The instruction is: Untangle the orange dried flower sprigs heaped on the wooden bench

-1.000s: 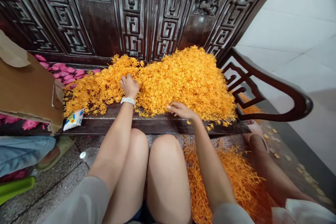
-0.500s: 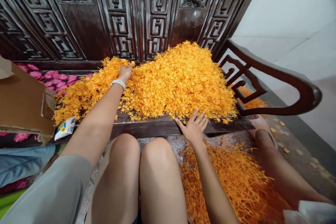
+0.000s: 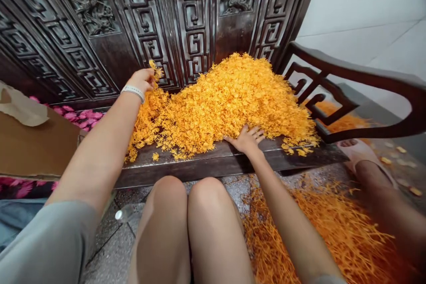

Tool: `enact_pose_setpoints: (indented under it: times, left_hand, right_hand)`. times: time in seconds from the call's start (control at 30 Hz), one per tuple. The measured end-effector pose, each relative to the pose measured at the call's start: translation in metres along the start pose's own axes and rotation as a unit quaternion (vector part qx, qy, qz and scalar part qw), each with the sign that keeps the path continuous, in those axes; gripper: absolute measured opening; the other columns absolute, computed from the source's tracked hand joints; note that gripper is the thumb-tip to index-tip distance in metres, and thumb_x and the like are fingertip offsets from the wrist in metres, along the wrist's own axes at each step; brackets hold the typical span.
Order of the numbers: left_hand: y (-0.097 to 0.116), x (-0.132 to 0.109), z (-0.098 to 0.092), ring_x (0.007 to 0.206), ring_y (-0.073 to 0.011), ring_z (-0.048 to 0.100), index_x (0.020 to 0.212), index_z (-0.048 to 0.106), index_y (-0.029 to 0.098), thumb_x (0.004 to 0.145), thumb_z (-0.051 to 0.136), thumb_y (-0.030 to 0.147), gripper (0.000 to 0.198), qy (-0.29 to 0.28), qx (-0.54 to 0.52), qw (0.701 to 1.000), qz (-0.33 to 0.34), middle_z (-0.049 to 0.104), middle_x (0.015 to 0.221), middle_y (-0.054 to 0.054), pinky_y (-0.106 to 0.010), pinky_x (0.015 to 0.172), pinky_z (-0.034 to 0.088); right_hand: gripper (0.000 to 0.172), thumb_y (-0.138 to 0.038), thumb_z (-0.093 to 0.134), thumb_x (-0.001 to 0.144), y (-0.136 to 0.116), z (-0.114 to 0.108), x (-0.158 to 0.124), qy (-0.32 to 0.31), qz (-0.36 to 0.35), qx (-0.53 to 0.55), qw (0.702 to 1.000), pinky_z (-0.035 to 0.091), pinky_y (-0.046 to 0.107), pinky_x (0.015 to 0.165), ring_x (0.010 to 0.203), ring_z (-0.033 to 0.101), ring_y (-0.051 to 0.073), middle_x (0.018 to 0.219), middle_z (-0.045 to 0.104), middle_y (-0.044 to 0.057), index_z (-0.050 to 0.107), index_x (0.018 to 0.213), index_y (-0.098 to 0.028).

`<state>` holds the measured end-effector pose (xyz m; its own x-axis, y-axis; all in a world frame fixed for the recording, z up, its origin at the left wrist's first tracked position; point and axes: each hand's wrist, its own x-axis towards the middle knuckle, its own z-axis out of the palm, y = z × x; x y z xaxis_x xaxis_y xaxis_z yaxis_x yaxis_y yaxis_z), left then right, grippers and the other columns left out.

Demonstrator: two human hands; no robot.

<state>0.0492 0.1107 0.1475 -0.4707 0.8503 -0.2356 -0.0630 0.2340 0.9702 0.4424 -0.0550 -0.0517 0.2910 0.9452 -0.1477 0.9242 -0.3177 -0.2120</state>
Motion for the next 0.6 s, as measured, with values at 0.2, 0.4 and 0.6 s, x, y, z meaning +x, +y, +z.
enact_pose_setpoints:
  times: [0.2, 0.4, 0.6]
  left_hand:
    - [0.065, -0.018, -0.054, 0.063, -0.0106, 0.037, 0.086, 0.048, 0.019, 0.102, 0.039, 0.004, 0.024, 0.018, -0.025, 0.998, 0.054, 0.038, 0.071, 0.003, -0.023, 0.069, 0.042]
    - [0.096, -0.053, -0.089, 0.069, -0.0075, 0.039, 0.081, 0.040, 0.017, 0.100, 0.031, -0.005, 0.031, 0.022, -0.002, 0.991, 0.133, 0.036, 0.076, 0.002, -0.028, 0.089, 0.043]
    - [0.112, -0.056, -0.114, 0.071, -0.0046, 0.044, 0.083, 0.038, 0.016, 0.097, 0.032, -0.006, 0.027, 0.015, 0.030, 0.978, 0.205, 0.039, 0.078, 0.002, -0.032, 0.093, 0.047]
  right_hand:
    - [0.132, -0.091, 0.061, 0.077, 0.010, -0.025, -0.018, -0.021, -0.033, 0.003, 0.999, 0.020, 0.071, 0.122, 0.157, 0.015, 0.064, 0.167, 0.008, 0.046, 0.018, 0.167, -0.005]
    - [0.103, -0.080, 0.064, 0.085, 0.020, -0.029, -0.052, 0.073, -0.049, 0.018, 0.996, 0.032, 0.074, 0.112, 0.150, 0.034, 0.057, 0.164, 0.026, 0.038, 0.037, 0.160, -0.015]
    - [0.071, -0.072, 0.045, 0.098, 0.026, -0.015, -0.081, 0.189, -0.049, 0.088, 0.977, 0.034, 0.072, 0.109, 0.147, 0.038, 0.050, 0.160, 0.039, 0.029, 0.061, 0.143, -0.019]
